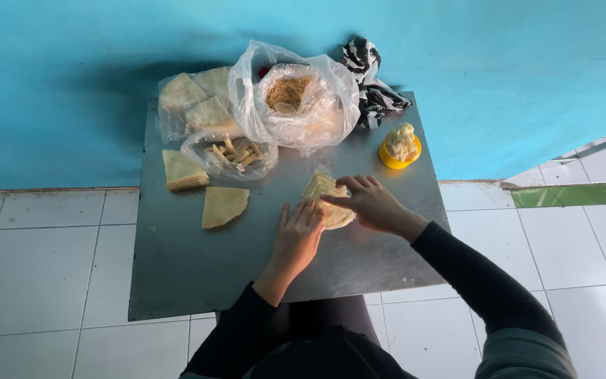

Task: The person sits at a low metal table and folds triangular thin pancake pieces, adding a pinch of brown filling from a plastic bag and rolling or folding them into stuffed pieces. Finished pieces are placed into a plastic bag beside the stack of pancakes.

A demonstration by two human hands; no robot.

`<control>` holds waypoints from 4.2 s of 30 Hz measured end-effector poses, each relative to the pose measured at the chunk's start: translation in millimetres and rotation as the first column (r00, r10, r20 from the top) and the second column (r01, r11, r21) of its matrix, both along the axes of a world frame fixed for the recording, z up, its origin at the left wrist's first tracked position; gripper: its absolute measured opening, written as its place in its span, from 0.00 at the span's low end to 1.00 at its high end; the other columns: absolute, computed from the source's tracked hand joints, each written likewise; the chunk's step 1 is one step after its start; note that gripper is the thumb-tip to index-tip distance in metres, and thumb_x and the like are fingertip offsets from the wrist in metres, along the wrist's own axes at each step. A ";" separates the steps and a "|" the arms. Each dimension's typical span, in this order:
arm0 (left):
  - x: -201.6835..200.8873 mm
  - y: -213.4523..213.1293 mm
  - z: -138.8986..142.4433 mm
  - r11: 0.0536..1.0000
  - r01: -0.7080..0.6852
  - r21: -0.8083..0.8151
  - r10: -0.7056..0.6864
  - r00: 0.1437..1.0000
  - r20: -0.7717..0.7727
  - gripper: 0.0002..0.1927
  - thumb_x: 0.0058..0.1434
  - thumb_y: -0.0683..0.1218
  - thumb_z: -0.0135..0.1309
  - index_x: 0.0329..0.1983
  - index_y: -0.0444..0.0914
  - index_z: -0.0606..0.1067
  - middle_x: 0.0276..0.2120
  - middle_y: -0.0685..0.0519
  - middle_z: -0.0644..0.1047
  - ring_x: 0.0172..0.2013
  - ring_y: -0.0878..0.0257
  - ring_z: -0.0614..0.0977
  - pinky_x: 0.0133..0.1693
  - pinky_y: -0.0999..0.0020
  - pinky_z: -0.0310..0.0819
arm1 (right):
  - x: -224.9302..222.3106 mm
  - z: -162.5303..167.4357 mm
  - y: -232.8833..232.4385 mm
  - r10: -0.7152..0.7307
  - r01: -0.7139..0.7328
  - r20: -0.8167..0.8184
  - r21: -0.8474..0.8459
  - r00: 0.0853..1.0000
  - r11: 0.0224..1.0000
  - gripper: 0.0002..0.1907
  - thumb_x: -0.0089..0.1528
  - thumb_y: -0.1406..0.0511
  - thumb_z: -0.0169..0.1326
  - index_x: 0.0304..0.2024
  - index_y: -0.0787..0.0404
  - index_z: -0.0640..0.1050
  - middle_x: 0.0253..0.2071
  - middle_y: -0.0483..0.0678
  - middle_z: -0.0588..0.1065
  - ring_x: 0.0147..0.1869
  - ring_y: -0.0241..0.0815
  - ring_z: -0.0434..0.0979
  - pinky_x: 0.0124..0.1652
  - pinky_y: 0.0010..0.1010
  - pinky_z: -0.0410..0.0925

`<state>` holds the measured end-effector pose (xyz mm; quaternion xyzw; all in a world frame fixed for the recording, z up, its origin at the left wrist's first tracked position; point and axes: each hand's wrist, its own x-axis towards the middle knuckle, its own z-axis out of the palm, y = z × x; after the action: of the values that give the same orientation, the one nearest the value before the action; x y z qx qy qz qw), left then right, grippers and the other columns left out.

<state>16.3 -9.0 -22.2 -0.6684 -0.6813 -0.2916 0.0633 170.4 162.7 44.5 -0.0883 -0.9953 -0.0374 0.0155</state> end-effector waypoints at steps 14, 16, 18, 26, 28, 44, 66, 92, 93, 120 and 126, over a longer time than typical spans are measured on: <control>-4.6 1.7 -4.0 0.999 0.034 -0.028 -0.035 0.999 -0.021 0.17 0.65 0.46 0.54 0.55 0.37 0.74 0.59 0.37 0.75 0.62 0.46 0.74 0.65 0.38 0.58 | -1.8 -29.3 42.2 0.256 -0.246 0.027 0.389 0.966 0.888 0.43 0.59 0.61 0.57 0.73 0.27 0.58 0.62 0.39 0.69 0.58 0.39 0.70 0.54 0.33 0.65; -4.6 1.5 -5.0 0.999 0.028 -0.020 -0.029 0.999 -0.043 0.17 0.65 0.46 0.53 0.56 0.36 0.74 0.59 0.37 0.75 0.63 0.45 0.74 0.65 0.38 0.58 | -7.2 -27.3 47.0 0.270 -0.252 0.020 0.434 0.963 0.865 0.43 0.58 0.61 0.57 0.73 0.28 0.58 0.62 0.38 0.69 0.59 0.40 0.70 0.53 0.33 0.65; -4.1 0.7 -5.8 1.000 0.026 -0.014 -0.027 0.999 -0.044 0.16 0.66 0.45 0.53 0.56 0.36 0.74 0.59 0.37 0.75 0.63 0.45 0.74 0.65 0.38 0.58 | -10.2 -25.1 51.3 0.289 -0.259 -0.004 0.431 0.957 0.865 0.43 0.59 0.60 0.57 0.75 0.32 0.58 0.62 0.37 0.69 0.58 0.39 0.70 0.54 0.33 0.65; -5.1 0.6 -6.2 0.999 0.042 -0.002 -0.042 0.999 -0.019 0.18 0.65 0.44 0.52 0.57 0.36 0.74 0.60 0.36 0.74 0.63 0.44 0.74 0.64 0.36 0.57 | -30.4 -13.0 53.3 0.027 0.023 -0.158 0.312 0.987 0.950 0.39 0.61 0.69 0.52 0.74 0.40 0.63 0.64 0.46 0.69 0.56 0.43 0.69 0.51 0.36 0.64; -6.0 1.2 -5.9 0.999 0.039 0.003 -0.039 0.999 -0.032 0.17 0.64 0.44 0.52 0.57 0.37 0.74 0.60 0.37 0.74 0.63 0.45 0.74 0.64 0.36 0.57 | -30.5 -14.2 39.1 -0.232 0.222 -0.203 -0.071 0.951 0.972 0.43 0.58 0.77 0.48 0.71 0.32 0.67 0.64 0.45 0.68 0.58 0.42 0.68 0.57 0.36 0.63; -5.2 1.4 -6.9 1.000 0.030 -0.001 -0.030 0.999 -0.037 0.17 0.62 0.42 0.52 0.55 0.37 0.75 0.60 0.38 0.74 0.62 0.46 0.75 0.64 0.37 0.58 | -20.5 -24.0 25.9 -0.021 0.012 0.021 0.353 1.000 0.936 0.43 0.58 0.63 0.58 0.74 0.33 0.59 0.62 0.44 0.67 0.61 0.43 0.67 0.58 0.42 0.59; -2.5 -0.2 3.1 1.000 0.017 -0.017 -0.017 1.000 0.016 0.17 0.63 0.42 0.53 0.55 0.38 0.76 0.59 0.40 0.76 0.62 0.47 0.75 0.64 0.40 0.59 | -25.7 -17.7 0.2 -0.203 0.199 -0.208 -0.041 0.957 0.979 0.42 0.54 0.76 0.51 0.69 0.39 0.71 0.54 0.46 0.68 0.57 0.46 0.68 0.55 0.40 0.60; -3.5 0.0 -1.1 1.000 0.008 0.000 -0.008 1.000 0.010 0.15 0.64 0.43 0.55 0.55 0.38 0.77 0.59 0.42 0.76 0.62 0.49 0.75 0.63 0.41 0.60 | -17.7 -23.6 -0.9 -0.182 0.208 -0.102 0.400 0.978 0.893 0.34 0.58 0.63 0.55 0.69 0.47 0.69 0.64 0.46 0.67 0.63 0.44 0.66 0.59 0.42 0.60; -4.1 0.4 -0.3 1.000 0.010 0.001 -0.010 1.000 0.007 0.16 0.63 0.43 0.55 0.54 0.38 0.77 0.59 0.42 0.76 0.62 0.49 0.75 0.63 0.41 0.60 | -18.1 -20.6 1.2 -0.180 0.213 -0.125 0.341 0.976 0.916 0.35 0.58 0.65 0.55 0.69 0.42 0.69 0.63 0.46 0.67 0.63 0.44 0.66 0.58 0.42 0.60; -3.0 -0.7 3.3 0.999 0.014 0.036 -0.015 0.999 0.030 0.14 0.62 0.42 0.55 0.52 0.37 0.78 0.57 0.40 0.77 0.59 0.48 0.77 0.61 0.42 0.62 | -36.5 -13.1 11.1 -0.245 0.255 -0.113 0.081 0.963 0.963 0.37 0.55 0.72 0.54 0.64 0.33 0.74 0.56 0.45 0.68 0.59 0.45 0.67 0.56 0.42 0.58; -0.7 3.8 8.7 0.993 -0.043 0.111 0.027 0.990 0.138 0.08 0.59 0.39 0.57 0.43 0.38 0.78 0.52 0.46 0.80 0.55 0.51 0.80 0.58 0.49 0.66 | -17.2 -14.0 -6.7 -0.271 0.296 -0.216 0.093 0.938 0.951 0.37 0.54 0.71 0.56 0.66 0.40 0.73 0.58 0.46 0.68 0.60 0.45 0.68 0.57 0.41 0.59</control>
<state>15.6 -5.2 -13.5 -0.6301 -0.6781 -0.3736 0.0595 153.2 156.0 30.5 -0.2330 -0.9612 -0.0917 0.1155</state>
